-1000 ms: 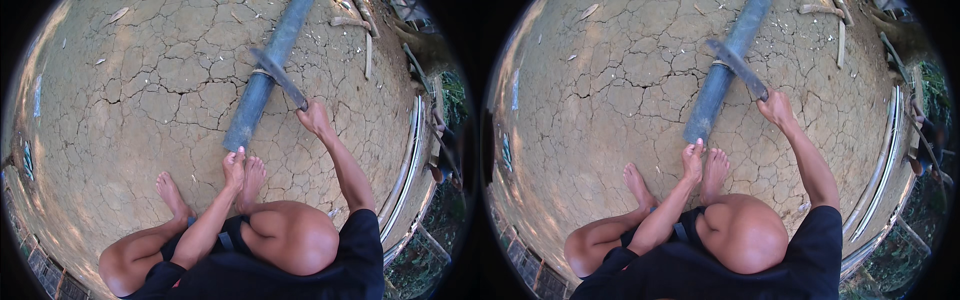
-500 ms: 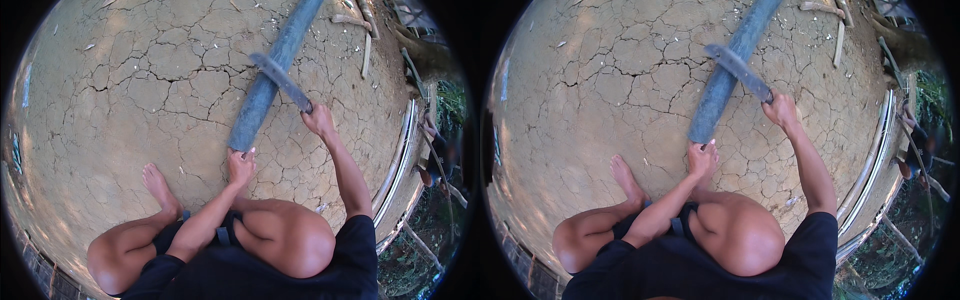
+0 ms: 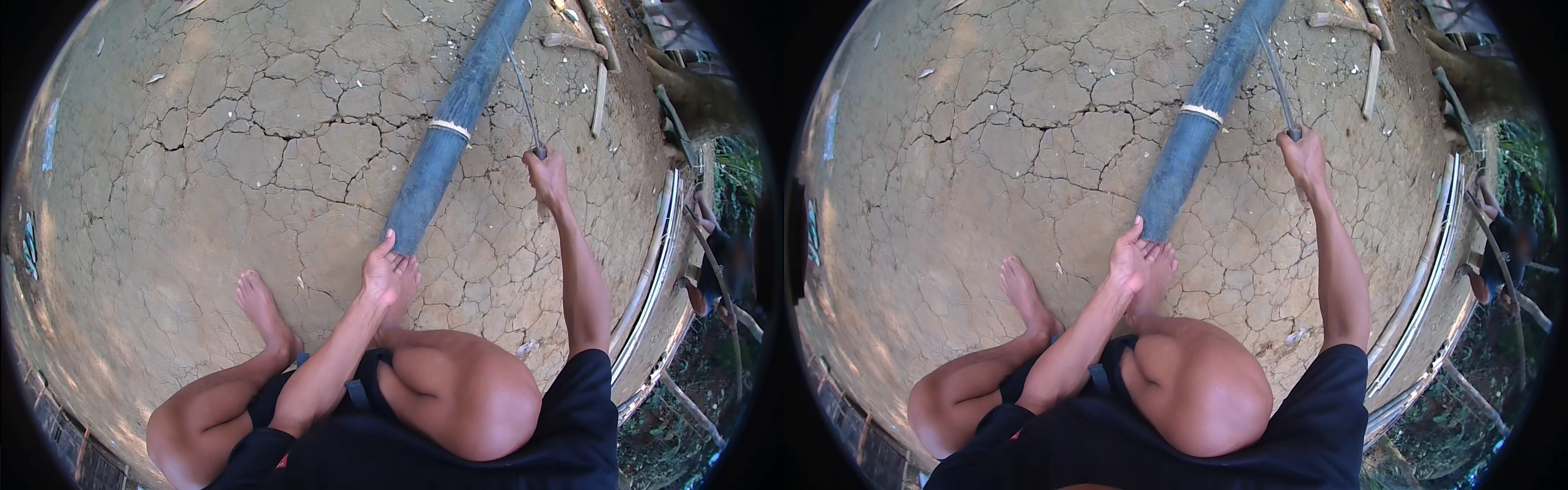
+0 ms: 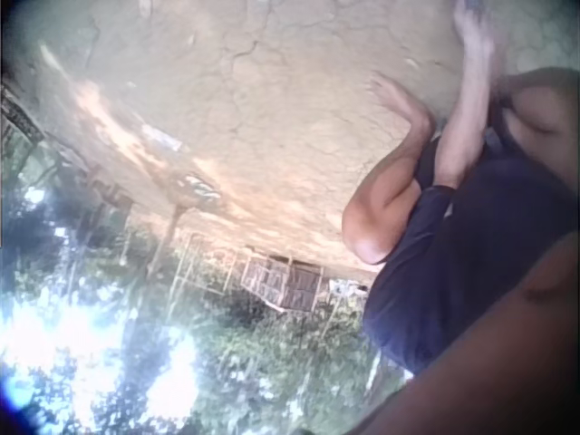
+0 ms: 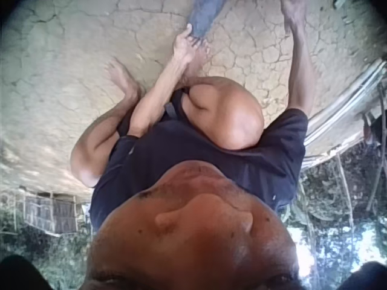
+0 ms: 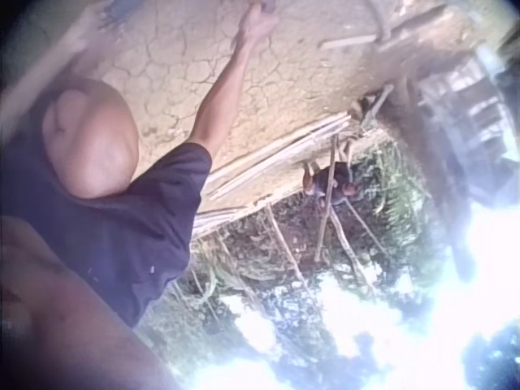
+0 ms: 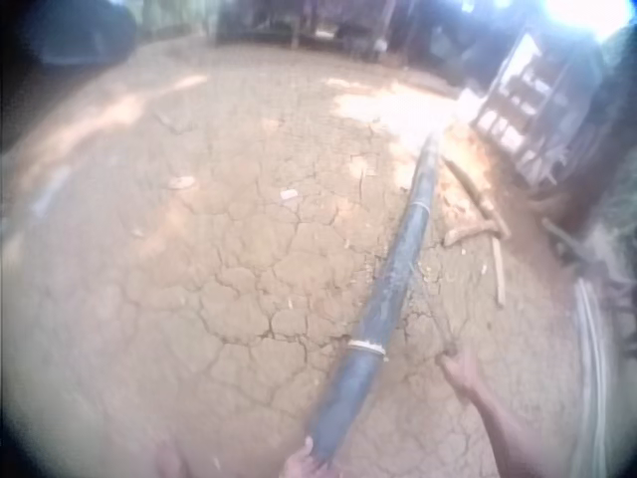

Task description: The person sits on the ground and uses a machete to split a long bamboo pole lengthwise. After splitting the bamboo, the person stands up and uses a wooden mallet to hammer the machete into the end of the bamboo pole to widen the opening.

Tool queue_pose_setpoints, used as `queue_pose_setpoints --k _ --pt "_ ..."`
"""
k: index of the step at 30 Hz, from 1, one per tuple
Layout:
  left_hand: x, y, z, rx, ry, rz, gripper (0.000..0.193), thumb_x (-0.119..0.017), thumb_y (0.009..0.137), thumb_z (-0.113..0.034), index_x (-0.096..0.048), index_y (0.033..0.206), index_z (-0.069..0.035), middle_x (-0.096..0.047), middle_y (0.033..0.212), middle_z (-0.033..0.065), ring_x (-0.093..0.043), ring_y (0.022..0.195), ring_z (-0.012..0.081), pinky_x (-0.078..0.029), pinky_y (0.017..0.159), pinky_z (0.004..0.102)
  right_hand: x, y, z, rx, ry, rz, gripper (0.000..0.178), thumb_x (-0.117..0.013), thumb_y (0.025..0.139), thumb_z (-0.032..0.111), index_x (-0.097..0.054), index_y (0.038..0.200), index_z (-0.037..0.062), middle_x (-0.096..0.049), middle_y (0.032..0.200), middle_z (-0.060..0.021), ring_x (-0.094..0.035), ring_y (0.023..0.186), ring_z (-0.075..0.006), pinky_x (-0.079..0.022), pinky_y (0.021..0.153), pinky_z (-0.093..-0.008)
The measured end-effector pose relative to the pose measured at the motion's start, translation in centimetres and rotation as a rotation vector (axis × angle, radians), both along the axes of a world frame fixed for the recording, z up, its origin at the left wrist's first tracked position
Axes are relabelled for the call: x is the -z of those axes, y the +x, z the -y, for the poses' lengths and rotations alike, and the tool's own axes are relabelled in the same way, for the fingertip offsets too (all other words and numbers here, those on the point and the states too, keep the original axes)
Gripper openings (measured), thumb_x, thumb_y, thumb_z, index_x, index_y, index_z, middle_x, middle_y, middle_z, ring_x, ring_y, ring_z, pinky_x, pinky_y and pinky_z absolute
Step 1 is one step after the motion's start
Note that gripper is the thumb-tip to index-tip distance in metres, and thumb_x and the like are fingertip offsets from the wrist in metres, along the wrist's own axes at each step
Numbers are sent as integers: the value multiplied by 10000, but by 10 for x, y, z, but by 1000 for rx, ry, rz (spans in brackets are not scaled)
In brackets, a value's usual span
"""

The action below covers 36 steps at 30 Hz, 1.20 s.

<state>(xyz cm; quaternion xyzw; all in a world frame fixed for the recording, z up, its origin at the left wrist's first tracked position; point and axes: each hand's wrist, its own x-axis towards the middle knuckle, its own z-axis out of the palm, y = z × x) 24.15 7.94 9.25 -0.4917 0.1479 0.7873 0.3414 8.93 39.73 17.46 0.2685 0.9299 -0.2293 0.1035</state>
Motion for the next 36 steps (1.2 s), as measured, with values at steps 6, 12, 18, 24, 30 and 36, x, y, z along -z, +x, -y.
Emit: queue_pose_setpoints --k 6,12,18,24,30,36 --pt "-22 -22 -8 -30 -420 -169 326 -683 968 -319 -621 1086 -22 -629 1003 39 -529 857 139 -414 869 311 1 62 60 -202 22 81 252 -595 775 217 -634 894 -1 -657 683 -224 -672 613 -351 -549 683 -495" --pt "12 -40 40 20 -631 -411 371 -691 964 -314 -610 1171 -17 -655 1113 37 -569 1051 162 -394 987 363 35 108 120 -558 58 18 247 -653 772 225 -626 912 24 -685 719 -228 -695 664 -399 -563 663 -517" --pt "11 -40 40 69 -670 -406 378 -679 977 -310 -591 1134 23 -637 1114 81 -571 1062 172 -420 985 344 45 16 93 -417 51 38 300 -630 774 237 -656 963 6 -684 730 -251 -698 685 -400 -565 687 -516" --pt "2 -39 32 51 -719 -385 205 -648 1003 -256 -617 930 -67 -598 868 -42 -470 780 59 -370 724 249 31 32 73 -717 112 109 297 -622 780 243 -673 968 19 -682 735 -263 -698 705 -409 -566 719 -508" --pt "3 -35 28 65 -734 -442 178 -620 1020 -222 -629 975 -50 -605 876 -41 -474 782 51 -378 713 249 28 0 72 -348 72 81 267 -619 770 224 -686 943 32 -679 738 -263 -688 710 -429 -563 740 -517" --pt "-8 -15 -3 85 -722 -454 136 -627 1008 -152 -627 1028 -17 -627 917 -23 -512 822 45 -415 748 253 22 20 59 -619 112 131 298 -619 767 230 -665 969 17 -680 732 -250 -686 727 -432 -549 739 -515"
